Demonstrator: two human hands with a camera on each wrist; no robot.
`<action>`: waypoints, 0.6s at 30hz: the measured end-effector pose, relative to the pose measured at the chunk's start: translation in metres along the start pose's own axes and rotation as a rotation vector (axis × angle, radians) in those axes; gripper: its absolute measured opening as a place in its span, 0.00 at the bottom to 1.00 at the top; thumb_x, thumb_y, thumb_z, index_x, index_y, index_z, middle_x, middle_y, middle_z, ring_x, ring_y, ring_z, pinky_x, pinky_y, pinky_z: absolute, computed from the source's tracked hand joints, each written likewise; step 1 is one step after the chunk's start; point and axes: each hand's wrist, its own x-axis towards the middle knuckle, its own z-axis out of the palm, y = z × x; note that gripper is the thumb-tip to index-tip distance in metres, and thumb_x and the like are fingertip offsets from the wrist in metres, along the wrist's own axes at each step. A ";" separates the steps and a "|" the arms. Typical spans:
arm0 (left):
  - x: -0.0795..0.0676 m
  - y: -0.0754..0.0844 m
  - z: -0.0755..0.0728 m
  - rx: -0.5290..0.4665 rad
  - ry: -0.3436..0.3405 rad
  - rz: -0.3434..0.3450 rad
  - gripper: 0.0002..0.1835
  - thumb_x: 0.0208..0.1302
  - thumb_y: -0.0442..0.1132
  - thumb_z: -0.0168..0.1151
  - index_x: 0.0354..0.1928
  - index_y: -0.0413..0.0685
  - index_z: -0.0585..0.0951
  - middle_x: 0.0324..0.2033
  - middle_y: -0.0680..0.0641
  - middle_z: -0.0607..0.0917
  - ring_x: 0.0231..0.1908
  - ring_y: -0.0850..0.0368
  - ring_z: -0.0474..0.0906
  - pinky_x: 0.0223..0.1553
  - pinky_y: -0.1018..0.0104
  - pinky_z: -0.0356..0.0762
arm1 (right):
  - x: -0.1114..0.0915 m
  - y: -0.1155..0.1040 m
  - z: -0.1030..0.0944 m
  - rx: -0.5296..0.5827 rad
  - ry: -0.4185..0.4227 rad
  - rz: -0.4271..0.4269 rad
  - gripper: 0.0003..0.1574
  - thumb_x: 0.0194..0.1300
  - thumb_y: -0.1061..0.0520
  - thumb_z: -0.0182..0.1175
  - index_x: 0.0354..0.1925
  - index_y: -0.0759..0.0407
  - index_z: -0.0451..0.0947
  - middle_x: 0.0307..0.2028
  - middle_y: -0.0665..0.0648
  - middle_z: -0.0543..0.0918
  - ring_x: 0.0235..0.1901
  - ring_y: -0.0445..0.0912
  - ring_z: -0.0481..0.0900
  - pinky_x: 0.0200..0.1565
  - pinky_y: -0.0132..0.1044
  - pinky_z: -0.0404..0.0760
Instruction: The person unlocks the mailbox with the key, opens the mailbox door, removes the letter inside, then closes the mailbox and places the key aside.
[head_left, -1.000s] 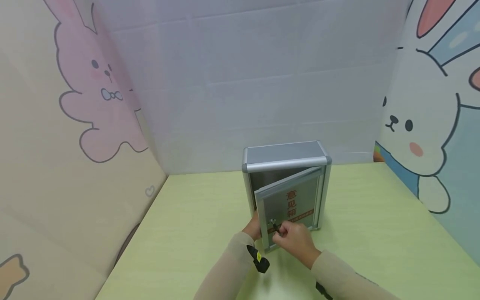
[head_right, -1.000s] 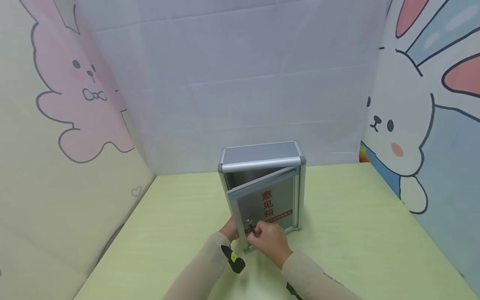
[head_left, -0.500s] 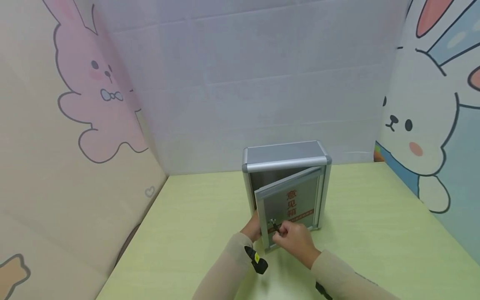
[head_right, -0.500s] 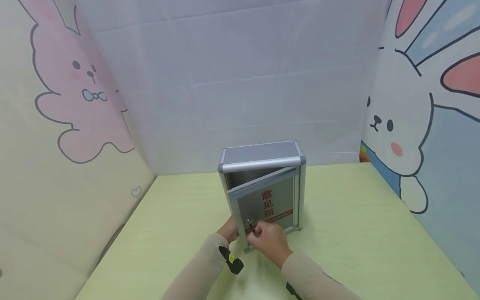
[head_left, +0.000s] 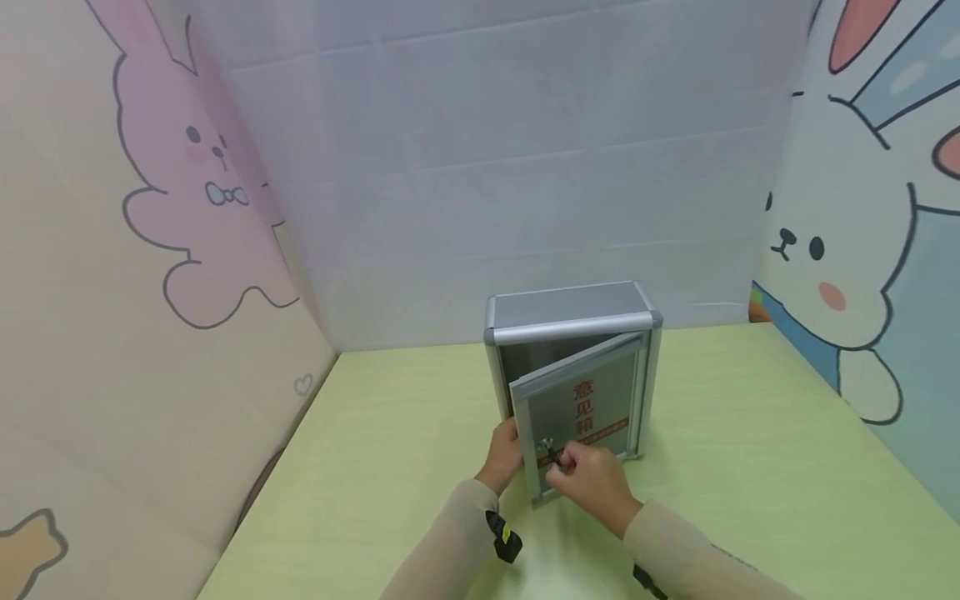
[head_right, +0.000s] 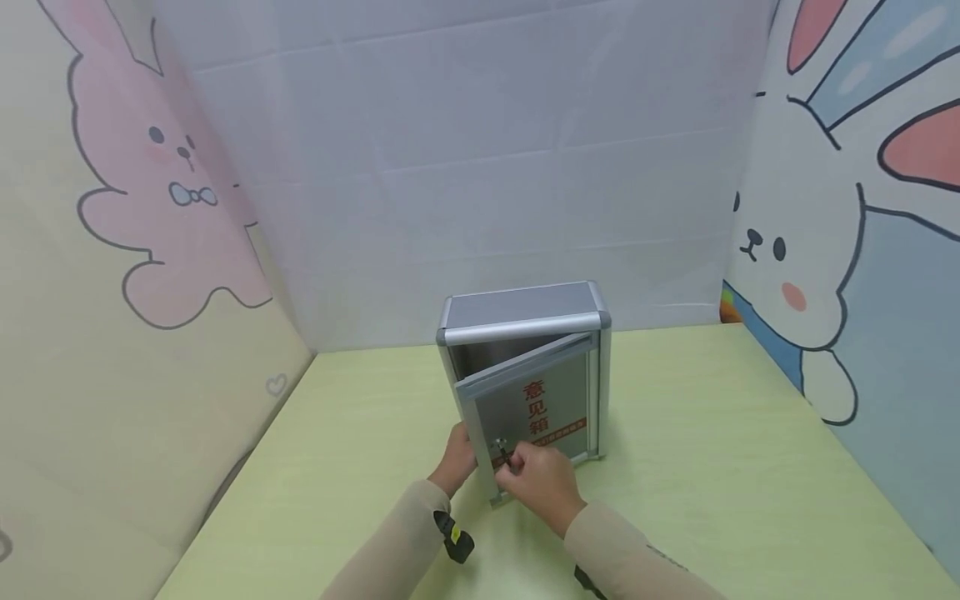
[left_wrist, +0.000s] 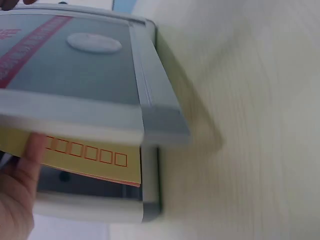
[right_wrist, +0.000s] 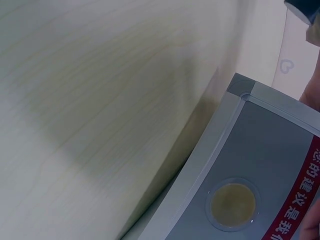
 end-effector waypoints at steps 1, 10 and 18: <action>0.001 -0.005 0.000 0.047 0.012 0.032 0.10 0.66 0.32 0.57 0.42 0.31 0.82 0.40 0.37 0.85 0.42 0.49 0.81 0.42 0.62 0.77 | 0.000 0.000 0.000 0.001 -0.003 0.001 0.14 0.39 0.62 0.58 0.12 0.49 0.63 0.10 0.38 0.61 0.14 0.26 0.52 0.16 0.23 0.54; -0.004 -0.011 -0.005 0.147 0.068 0.216 0.09 0.68 0.30 0.54 0.44 0.35 0.82 0.39 0.39 0.86 0.39 0.50 0.82 0.40 0.62 0.78 | 0.000 -0.003 -0.004 0.024 -0.038 0.033 0.13 0.41 0.62 0.58 0.13 0.50 0.63 0.11 0.37 0.59 0.13 0.28 0.52 0.16 0.25 0.54; -0.014 -0.014 -0.008 0.113 0.158 0.135 0.07 0.69 0.29 0.52 0.40 0.34 0.79 0.28 0.39 0.84 0.23 0.62 0.74 0.24 0.70 0.74 | 0.001 -0.004 -0.003 0.019 -0.026 0.004 0.15 0.41 0.63 0.59 0.13 0.50 0.63 0.11 0.37 0.59 0.13 0.27 0.51 0.16 0.25 0.54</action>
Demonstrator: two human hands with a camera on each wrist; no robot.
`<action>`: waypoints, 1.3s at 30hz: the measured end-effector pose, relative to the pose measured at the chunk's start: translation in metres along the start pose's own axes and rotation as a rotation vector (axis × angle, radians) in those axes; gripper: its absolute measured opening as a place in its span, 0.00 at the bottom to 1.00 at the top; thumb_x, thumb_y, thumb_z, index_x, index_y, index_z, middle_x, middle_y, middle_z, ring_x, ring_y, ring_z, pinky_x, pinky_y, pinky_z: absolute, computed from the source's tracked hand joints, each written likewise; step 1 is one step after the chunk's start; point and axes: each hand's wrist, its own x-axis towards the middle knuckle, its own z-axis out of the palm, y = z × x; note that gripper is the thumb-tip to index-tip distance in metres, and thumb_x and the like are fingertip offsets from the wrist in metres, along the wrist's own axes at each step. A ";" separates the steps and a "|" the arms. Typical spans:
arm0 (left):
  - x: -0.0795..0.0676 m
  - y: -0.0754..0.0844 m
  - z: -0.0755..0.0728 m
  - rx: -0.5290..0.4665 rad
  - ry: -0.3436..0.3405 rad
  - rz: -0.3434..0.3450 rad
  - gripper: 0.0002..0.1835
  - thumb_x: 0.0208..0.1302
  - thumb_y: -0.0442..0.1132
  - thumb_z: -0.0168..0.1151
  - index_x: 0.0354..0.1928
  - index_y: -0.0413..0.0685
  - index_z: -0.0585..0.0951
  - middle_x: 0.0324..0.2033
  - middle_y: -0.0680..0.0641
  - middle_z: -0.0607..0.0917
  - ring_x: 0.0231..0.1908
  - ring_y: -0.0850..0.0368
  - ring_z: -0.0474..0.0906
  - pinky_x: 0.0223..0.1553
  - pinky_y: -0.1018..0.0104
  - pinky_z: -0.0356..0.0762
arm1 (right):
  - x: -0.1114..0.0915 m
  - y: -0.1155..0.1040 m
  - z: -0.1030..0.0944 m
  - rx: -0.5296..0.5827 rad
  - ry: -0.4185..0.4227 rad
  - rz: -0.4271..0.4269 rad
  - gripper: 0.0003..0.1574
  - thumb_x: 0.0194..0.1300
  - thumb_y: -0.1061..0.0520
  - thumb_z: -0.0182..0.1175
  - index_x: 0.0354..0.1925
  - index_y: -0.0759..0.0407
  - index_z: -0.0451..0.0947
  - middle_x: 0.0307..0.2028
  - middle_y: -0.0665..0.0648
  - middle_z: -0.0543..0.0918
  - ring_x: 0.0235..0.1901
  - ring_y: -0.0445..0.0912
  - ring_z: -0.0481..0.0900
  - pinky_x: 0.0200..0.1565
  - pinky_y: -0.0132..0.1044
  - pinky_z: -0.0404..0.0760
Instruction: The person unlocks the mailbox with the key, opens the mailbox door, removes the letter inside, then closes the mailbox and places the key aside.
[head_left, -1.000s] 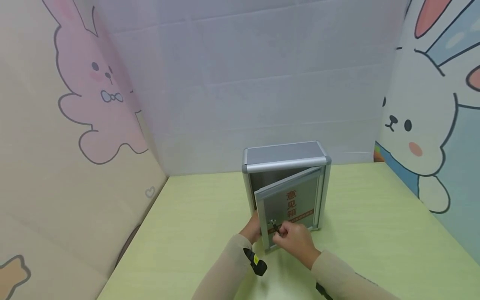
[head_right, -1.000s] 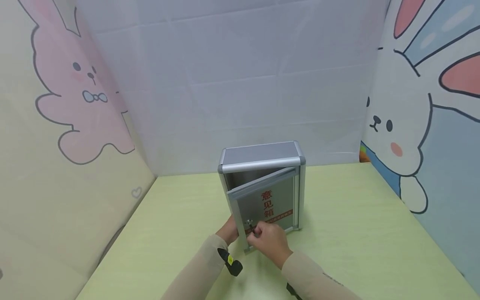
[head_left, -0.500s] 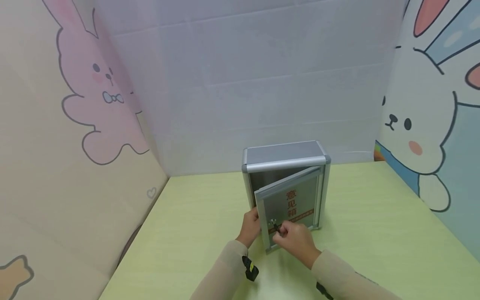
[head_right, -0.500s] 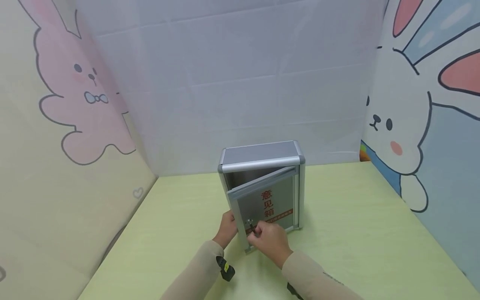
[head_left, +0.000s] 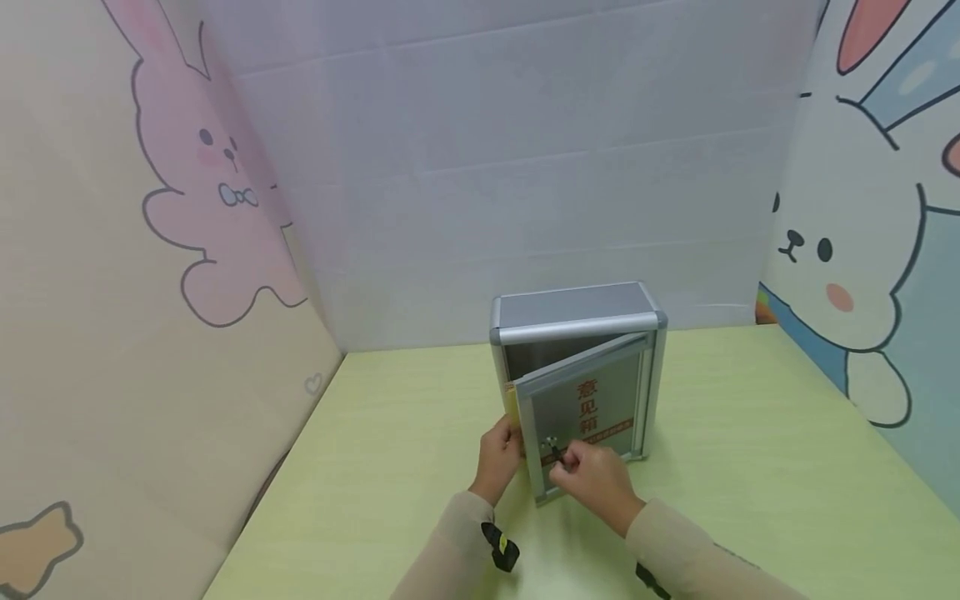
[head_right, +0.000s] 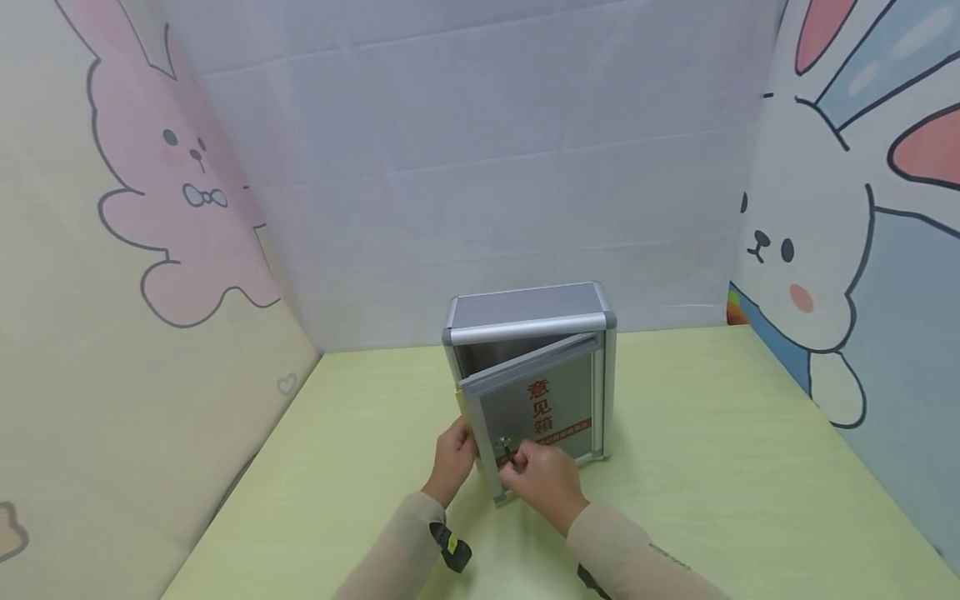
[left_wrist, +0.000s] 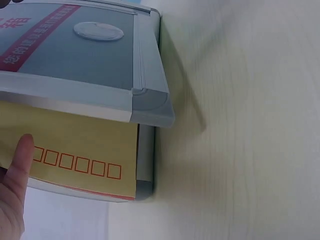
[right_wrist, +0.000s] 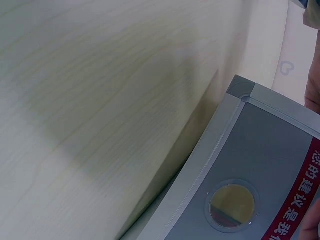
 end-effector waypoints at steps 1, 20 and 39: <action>0.000 0.000 0.000 -0.008 0.011 -0.008 0.07 0.69 0.29 0.52 0.40 0.34 0.79 0.28 0.38 0.84 0.23 0.62 0.74 0.23 0.70 0.74 | 0.000 0.000 0.000 -0.001 0.001 -0.002 0.15 0.41 0.63 0.59 0.13 0.49 0.63 0.11 0.37 0.58 0.13 0.27 0.51 0.16 0.25 0.54; -0.010 -0.003 -0.018 0.072 0.103 0.015 0.09 0.70 0.36 0.53 0.37 0.35 0.75 0.24 0.40 0.80 0.23 0.45 0.79 0.22 0.68 0.74 | 0.000 -0.002 -0.003 0.026 -0.034 0.029 0.13 0.43 0.62 0.59 0.14 0.50 0.65 0.11 0.37 0.60 0.13 0.27 0.51 0.17 0.25 0.55; -0.024 -0.001 -0.032 -0.099 0.210 -0.096 0.08 0.70 0.29 0.51 0.44 0.27 0.74 0.32 0.32 0.83 0.30 0.44 0.82 0.30 0.56 0.80 | -0.001 0.006 0.004 0.020 0.040 -0.063 0.16 0.40 0.63 0.58 0.14 0.48 0.61 0.12 0.35 0.55 0.15 0.25 0.47 0.17 0.23 0.49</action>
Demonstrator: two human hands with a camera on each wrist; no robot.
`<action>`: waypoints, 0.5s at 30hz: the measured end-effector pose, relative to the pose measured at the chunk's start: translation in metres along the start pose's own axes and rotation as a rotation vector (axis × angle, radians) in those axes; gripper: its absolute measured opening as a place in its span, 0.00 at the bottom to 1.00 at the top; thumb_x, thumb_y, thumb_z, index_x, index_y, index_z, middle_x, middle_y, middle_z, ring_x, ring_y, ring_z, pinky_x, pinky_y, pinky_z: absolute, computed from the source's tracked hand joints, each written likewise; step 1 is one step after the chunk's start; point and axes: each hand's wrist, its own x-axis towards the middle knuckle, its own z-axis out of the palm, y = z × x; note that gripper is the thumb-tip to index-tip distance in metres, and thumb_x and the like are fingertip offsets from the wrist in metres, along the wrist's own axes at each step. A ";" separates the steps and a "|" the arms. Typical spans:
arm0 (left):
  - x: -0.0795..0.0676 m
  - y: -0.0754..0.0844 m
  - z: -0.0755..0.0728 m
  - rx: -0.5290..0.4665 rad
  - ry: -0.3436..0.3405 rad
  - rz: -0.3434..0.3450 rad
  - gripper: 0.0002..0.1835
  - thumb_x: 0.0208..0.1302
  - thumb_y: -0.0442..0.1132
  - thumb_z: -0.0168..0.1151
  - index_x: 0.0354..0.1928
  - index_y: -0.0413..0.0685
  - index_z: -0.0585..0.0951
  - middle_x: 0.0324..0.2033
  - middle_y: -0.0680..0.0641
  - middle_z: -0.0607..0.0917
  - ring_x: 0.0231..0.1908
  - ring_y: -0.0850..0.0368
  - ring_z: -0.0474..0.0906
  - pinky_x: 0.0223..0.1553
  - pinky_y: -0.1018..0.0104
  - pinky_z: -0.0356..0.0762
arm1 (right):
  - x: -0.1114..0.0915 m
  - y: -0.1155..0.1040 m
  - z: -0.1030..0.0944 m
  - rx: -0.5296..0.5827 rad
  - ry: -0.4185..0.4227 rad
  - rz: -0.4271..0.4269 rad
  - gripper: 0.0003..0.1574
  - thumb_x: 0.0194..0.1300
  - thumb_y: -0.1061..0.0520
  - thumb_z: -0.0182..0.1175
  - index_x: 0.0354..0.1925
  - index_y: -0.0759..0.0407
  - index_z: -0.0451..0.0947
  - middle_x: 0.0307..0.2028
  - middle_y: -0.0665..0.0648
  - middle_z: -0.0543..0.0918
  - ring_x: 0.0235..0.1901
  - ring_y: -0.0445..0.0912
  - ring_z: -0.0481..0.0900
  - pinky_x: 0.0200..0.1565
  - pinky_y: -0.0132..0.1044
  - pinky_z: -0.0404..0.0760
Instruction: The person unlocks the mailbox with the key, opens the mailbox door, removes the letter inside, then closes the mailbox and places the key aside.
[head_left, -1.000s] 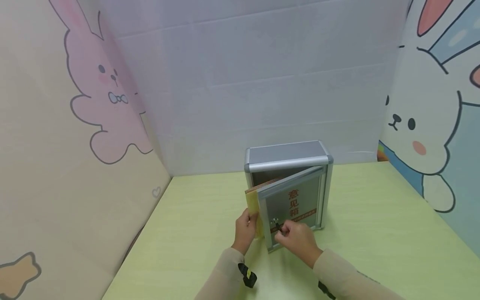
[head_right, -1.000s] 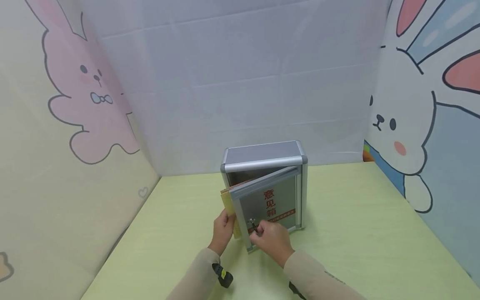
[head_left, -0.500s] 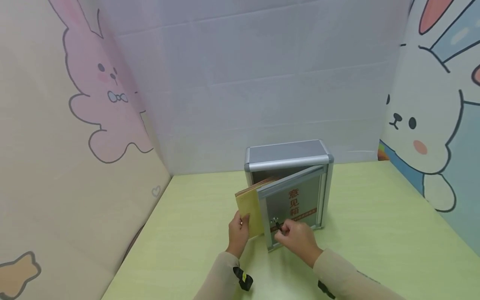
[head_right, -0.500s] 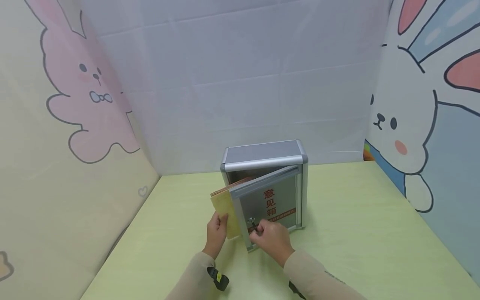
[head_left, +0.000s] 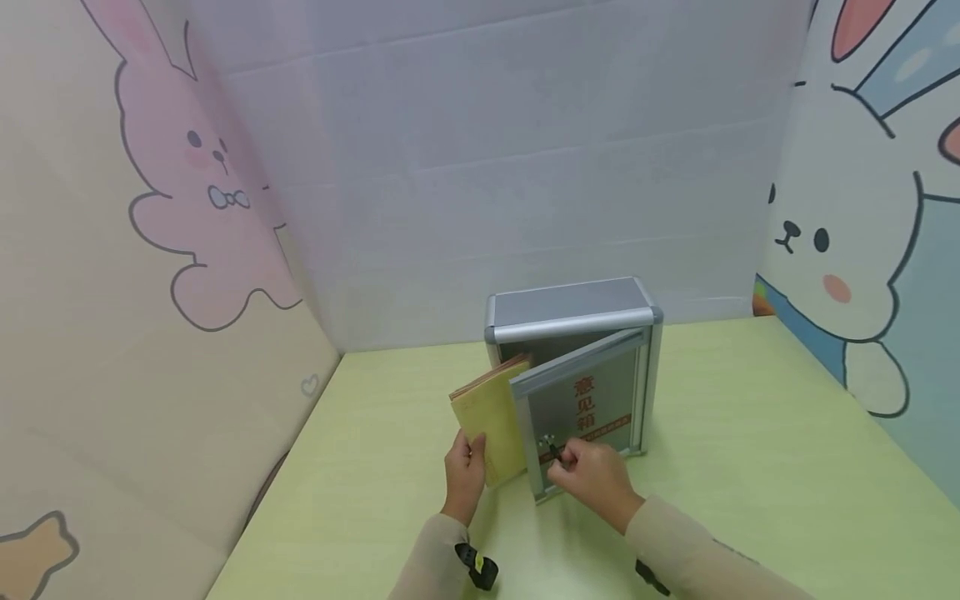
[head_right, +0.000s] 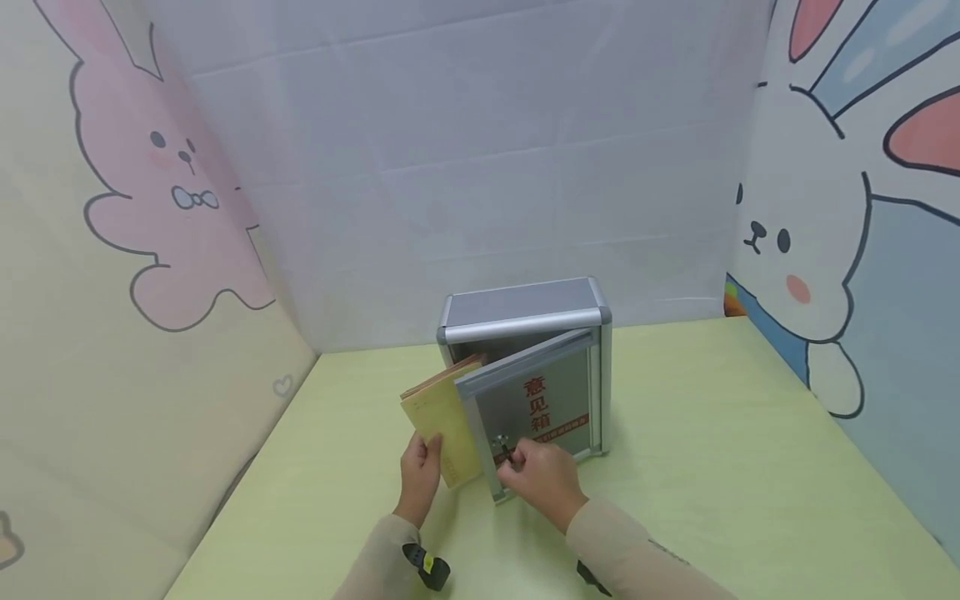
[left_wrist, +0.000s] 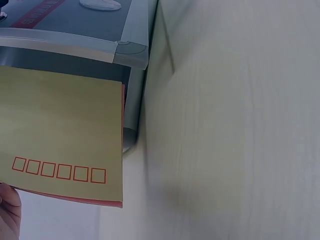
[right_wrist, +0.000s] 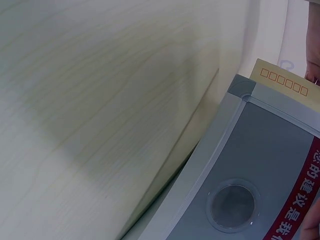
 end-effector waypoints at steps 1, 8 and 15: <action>0.000 0.002 -0.001 0.000 0.001 -0.008 0.08 0.70 0.29 0.51 0.44 0.27 0.74 0.32 0.32 0.83 0.30 0.43 0.82 0.31 0.55 0.80 | 0.000 0.000 0.000 -0.001 0.000 0.000 0.16 0.40 0.63 0.58 0.14 0.48 0.61 0.12 0.35 0.55 0.15 0.25 0.47 0.17 0.23 0.49; -0.004 0.019 -0.006 -0.007 0.006 -0.046 0.07 0.69 0.26 0.50 0.44 0.26 0.73 0.34 0.29 0.82 0.33 0.37 0.82 0.33 0.52 0.81 | 0.001 0.000 -0.001 -0.002 -0.017 0.018 0.15 0.40 0.63 0.58 0.14 0.49 0.62 0.12 0.36 0.56 0.15 0.26 0.48 0.17 0.23 0.50; -0.004 -0.011 -0.006 0.004 0.046 -0.040 0.08 0.70 0.28 0.50 0.44 0.27 0.74 0.35 0.31 0.83 0.33 0.42 0.83 0.33 0.59 0.81 | 0.002 0.000 -0.002 -0.010 -0.008 -0.012 0.15 0.41 0.63 0.58 0.14 0.48 0.62 0.11 0.36 0.58 0.15 0.26 0.48 0.17 0.23 0.51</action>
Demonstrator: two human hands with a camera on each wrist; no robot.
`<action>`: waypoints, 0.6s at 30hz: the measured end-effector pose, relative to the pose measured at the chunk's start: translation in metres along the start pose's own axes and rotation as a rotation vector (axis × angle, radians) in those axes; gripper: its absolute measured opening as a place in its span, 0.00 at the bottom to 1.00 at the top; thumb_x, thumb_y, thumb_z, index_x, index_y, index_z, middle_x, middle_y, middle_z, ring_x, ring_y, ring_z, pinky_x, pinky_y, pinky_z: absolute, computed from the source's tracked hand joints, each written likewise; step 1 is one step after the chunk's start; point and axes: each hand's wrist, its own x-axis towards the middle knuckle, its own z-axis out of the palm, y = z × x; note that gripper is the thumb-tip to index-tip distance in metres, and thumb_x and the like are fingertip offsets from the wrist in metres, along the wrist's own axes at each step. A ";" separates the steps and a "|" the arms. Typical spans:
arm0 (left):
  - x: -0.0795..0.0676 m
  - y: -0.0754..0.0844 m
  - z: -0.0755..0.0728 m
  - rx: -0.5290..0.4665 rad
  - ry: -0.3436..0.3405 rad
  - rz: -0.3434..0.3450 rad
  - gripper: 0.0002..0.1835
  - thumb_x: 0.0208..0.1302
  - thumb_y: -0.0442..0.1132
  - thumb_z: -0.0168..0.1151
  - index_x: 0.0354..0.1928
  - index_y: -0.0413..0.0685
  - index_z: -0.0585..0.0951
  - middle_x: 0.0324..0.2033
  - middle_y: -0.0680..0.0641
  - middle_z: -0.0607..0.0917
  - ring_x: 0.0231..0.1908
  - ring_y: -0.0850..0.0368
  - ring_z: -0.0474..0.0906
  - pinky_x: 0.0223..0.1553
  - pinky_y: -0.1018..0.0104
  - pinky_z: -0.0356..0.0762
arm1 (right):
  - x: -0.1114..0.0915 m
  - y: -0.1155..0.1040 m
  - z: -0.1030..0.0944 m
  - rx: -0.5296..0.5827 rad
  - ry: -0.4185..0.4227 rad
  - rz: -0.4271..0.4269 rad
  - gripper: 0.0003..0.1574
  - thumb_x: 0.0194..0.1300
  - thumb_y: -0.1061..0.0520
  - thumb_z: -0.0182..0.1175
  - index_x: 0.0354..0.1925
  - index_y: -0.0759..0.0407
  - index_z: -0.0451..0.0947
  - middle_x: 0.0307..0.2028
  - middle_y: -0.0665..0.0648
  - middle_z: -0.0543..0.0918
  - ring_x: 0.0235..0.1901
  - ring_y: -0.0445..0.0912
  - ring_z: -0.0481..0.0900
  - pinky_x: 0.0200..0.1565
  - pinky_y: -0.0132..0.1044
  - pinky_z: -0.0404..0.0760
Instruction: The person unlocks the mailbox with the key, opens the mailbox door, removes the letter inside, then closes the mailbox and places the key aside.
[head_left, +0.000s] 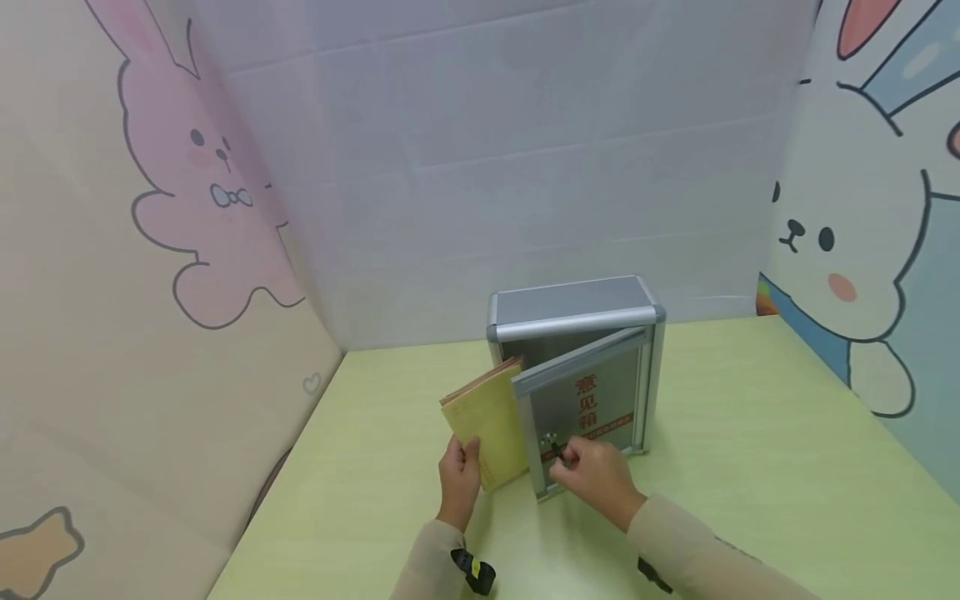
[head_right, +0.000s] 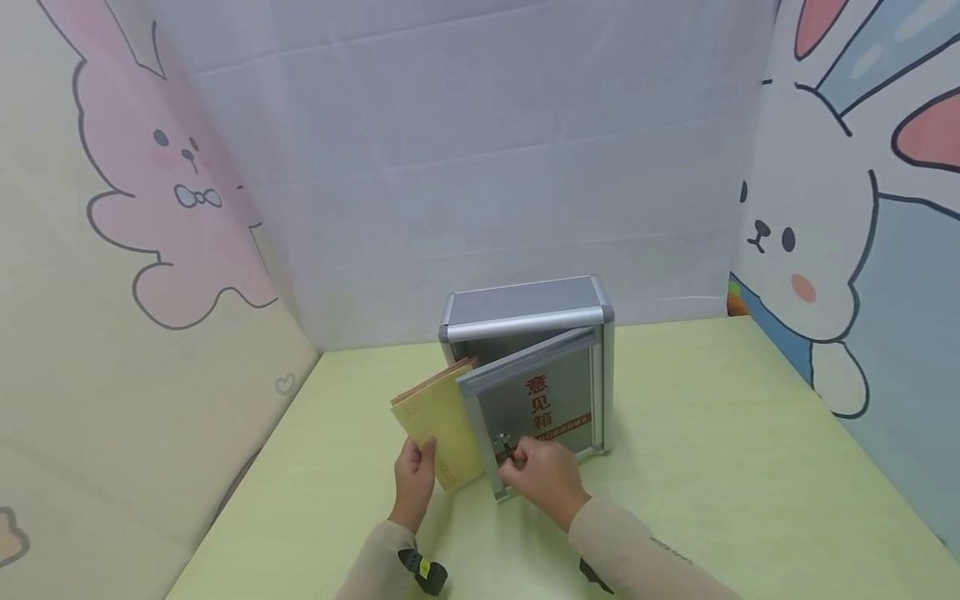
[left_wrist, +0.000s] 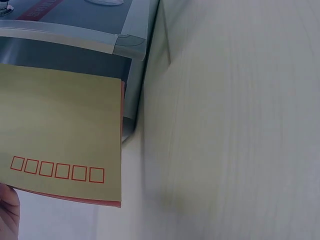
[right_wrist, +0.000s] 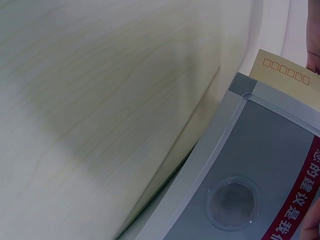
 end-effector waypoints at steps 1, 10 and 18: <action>-0.001 0.001 -0.001 0.005 0.005 -0.001 0.08 0.70 0.28 0.50 0.44 0.27 0.73 0.35 0.31 0.83 0.33 0.42 0.83 0.33 0.59 0.81 | 0.000 0.000 0.000 -0.003 0.004 -0.005 0.15 0.41 0.63 0.59 0.14 0.48 0.62 0.11 0.36 0.58 0.15 0.26 0.48 0.17 0.23 0.51; -0.009 0.032 -0.010 0.019 0.036 0.002 0.06 0.69 0.26 0.50 0.41 0.25 0.72 0.32 0.32 0.82 0.29 0.50 0.81 0.30 0.61 0.78 | 0.001 0.001 -0.001 -0.012 0.013 -0.022 0.16 0.40 0.63 0.60 0.14 0.48 0.62 0.11 0.37 0.59 0.16 0.25 0.46 0.17 0.23 0.50; -0.011 0.024 -0.021 0.028 0.040 0.019 0.06 0.68 0.25 0.51 0.42 0.25 0.73 0.32 0.32 0.82 0.29 0.55 0.80 0.31 0.64 0.78 | 0.000 -0.001 -0.002 0.001 -0.012 0.006 0.15 0.41 0.63 0.58 0.14 0.48 0.62 0.11 0.37 0.57 0.15 0.26 0.47 0.17 0.24 0.50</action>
